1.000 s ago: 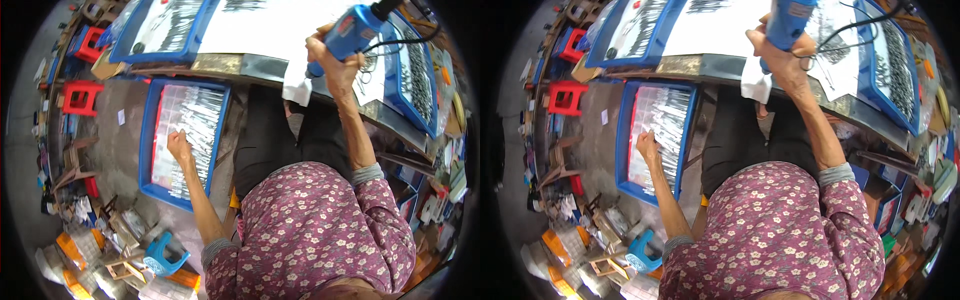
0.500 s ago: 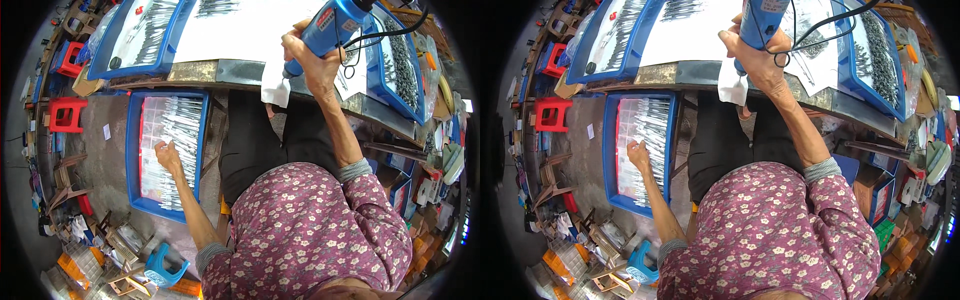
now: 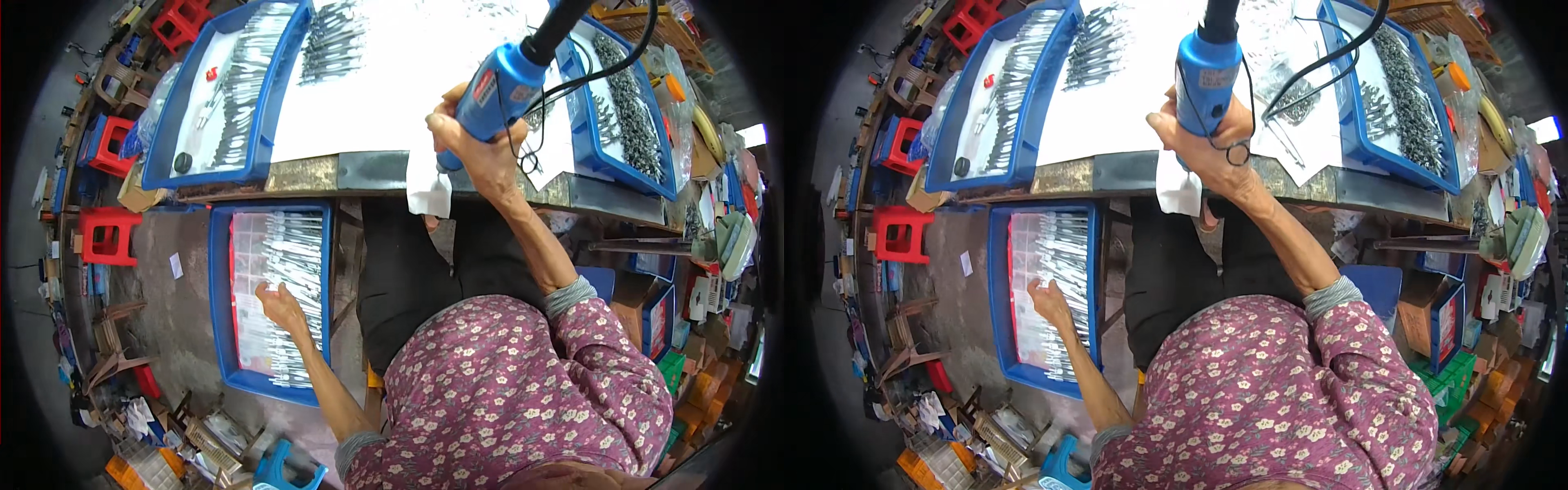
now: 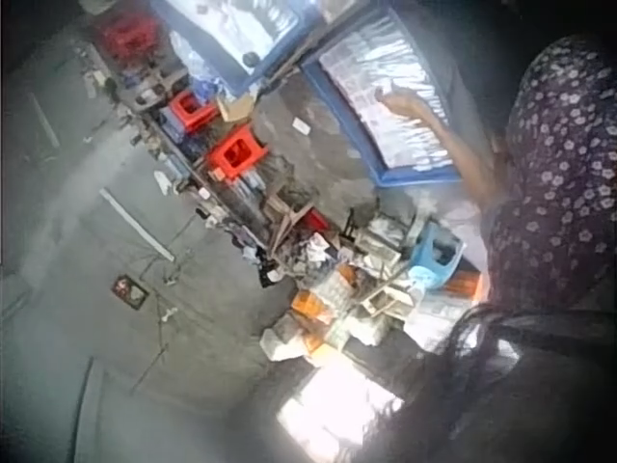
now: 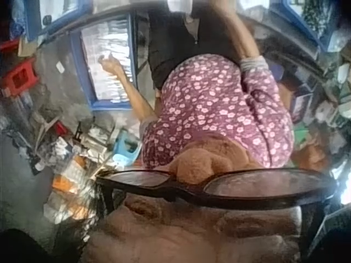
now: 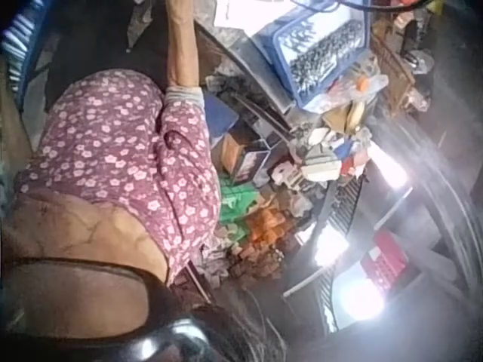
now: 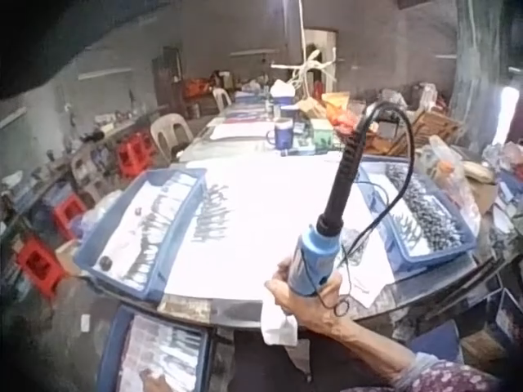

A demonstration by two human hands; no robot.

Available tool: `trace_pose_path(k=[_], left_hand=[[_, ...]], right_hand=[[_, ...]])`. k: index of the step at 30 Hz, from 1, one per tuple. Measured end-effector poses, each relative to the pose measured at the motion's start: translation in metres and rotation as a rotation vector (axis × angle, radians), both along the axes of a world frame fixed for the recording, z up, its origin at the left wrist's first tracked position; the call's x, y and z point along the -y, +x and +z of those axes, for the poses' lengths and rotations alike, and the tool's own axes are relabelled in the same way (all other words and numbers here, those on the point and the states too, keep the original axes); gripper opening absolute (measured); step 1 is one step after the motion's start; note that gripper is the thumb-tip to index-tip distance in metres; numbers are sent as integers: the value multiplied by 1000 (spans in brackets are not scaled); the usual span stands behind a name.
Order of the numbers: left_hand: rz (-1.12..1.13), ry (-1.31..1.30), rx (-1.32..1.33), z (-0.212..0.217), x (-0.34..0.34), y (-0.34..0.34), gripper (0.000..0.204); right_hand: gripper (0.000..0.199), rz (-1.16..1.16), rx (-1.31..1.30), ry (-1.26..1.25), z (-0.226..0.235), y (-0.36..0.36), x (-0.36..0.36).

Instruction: Using an electric screwdriver to tighten screws on small metal frame components.

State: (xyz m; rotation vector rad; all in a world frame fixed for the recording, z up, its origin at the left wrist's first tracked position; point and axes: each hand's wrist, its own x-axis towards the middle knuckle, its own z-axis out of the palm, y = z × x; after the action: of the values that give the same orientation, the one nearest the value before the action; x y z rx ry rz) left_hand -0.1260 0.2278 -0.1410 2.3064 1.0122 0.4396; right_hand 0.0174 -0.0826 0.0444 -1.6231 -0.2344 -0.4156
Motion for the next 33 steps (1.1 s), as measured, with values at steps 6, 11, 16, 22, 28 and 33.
trace_pose_path(k=[6, 11, 16, 22, 28, 33], left_hand=[[-294, -193, 338, 71, 44, 31, 18], [-733, -193, 401, 145, 118, 115, 14], [-953, 1, 500, 149, 140, 221, 15], [-990, 320, 549, 127, 160, 309, 15], [-1070, 568, 395, 122, 172, 330, 14], [-1036, 690, 378, 112, 174, 335, 14]], right_hand=[[16, 5, -38, 129, 6, -3, -4], [16, 14, -123, 144, 12, 0, 0], [18, 32, -116, 102, 11, 1, -5], [24, -70, 88, 16, -9, 3, -4], [23, -24, 79, 47, -9, -2, -1], [20, -29, 32, 59, -10, -3, -2]])
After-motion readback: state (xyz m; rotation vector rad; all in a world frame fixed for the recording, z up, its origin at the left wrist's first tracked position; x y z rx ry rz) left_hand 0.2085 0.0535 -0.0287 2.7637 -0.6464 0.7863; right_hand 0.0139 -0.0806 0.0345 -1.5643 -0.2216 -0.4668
